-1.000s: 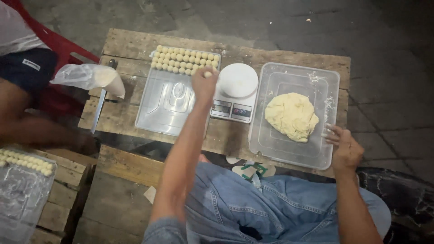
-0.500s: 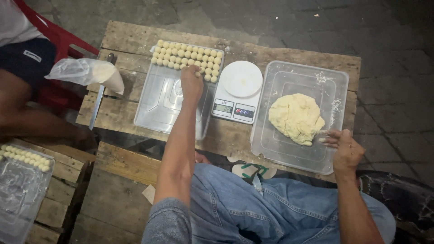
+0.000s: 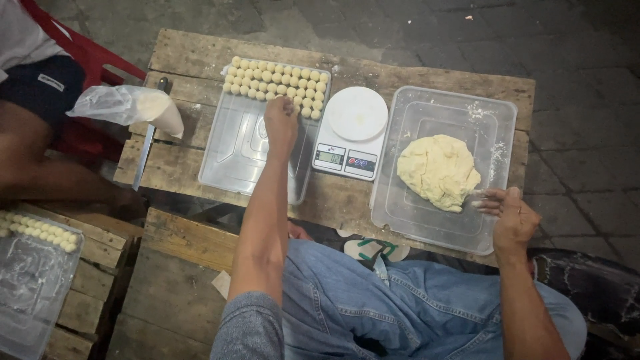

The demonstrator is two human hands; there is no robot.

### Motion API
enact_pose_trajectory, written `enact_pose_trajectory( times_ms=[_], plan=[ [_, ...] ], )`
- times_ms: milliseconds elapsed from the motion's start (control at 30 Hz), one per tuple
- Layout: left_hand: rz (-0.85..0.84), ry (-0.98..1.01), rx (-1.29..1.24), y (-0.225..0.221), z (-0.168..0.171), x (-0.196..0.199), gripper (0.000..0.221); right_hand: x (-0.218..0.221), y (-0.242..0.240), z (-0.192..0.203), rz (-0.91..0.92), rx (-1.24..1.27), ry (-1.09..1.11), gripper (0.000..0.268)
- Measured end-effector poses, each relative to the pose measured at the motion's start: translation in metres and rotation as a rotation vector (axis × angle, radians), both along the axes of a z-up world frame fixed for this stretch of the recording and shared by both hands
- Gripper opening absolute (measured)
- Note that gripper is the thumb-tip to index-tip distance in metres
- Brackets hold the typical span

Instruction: The person sits on the floor and repeatedly pinches off small pieces of dough from a large mass in a plastic container. They roll each piece into a ball between their palms, place it on a digital scale to check the weight, and then transfer it to a tray where other dough balls are arranged in rows.

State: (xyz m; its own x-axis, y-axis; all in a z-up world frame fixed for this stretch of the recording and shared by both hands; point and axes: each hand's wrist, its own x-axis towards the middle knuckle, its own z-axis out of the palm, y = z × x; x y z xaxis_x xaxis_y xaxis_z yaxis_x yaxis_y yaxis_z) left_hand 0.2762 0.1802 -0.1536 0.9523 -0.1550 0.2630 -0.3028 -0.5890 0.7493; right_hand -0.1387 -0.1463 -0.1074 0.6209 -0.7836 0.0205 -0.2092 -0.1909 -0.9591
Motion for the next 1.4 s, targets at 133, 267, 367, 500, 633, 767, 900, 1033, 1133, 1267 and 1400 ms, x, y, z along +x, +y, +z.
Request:
enact_pose_trajectory(
  times_ms=[133,267,367,500,633,767,900,1033,1133,1267,1400],
  plan=[
    [-0.003,0.011,-0.071,0.004,0.001,0.002,0.028,0.0,-0.003,-0.006,0.017,0.0,-0.022,0.054],
    [0.022,0.107,-0.117,0.005,-0.007,0.004,0.037,0.001,-0.004,-0.009,0.016,0.003,-0.045,0.051],
    [0.007,0.106,-0.074,0.005,-0.005,0.003,0.039,0.002,-0.008,-0.015,0.036,0.025,-0.02,0.041],
    [0.012,0.091,-0.032,0.005,-0.006,0.005,0.035,0.007,0.006,0.009,0.057,-0.049,-0.037,0.02],
    [0.034,-0.037,0.0,0.005,-0.006,-0.003,0.042,0.004,0.0,-0.001,-0.017,-0.126,0.059,0.017],
    [-0.009,-0.116,0.146,-0.023,0.055,-0.033,0.038,-0.004,-0.027,-0.04,-0.025,-0.151,0.042,0.023],
    [-0.142,-0.205,0.105,-0.055,0.107,-0.077,0.034,-0.002,-0.013,-0.026,-0.051,-0.189,0.114,0.022],
    [-0.194,-0.078,0.257,-0.071,0.133,-0.107,0.039,-0.001,0.013,0.003,0.091,-0.397,0.137,0.026],
    [-0.319,-0.045,0.318,-0.09,0.106,-0.138,0.044,-0.004,0.021,-0.011,0.121,-0.563,0.211,0.048],
    [-0.466,0.526,0.222,-0.13,0.173,-0.239,0.036,0.005,0.032,-0.031,0.075,-0.756,0.262,0.064],
    [-0.861,0.113,0.636,-0.141,0.103,-0.311,0.03,0.008,0.033,-0.039,0.067,-0.743,0.397,0.058]
  ],
)
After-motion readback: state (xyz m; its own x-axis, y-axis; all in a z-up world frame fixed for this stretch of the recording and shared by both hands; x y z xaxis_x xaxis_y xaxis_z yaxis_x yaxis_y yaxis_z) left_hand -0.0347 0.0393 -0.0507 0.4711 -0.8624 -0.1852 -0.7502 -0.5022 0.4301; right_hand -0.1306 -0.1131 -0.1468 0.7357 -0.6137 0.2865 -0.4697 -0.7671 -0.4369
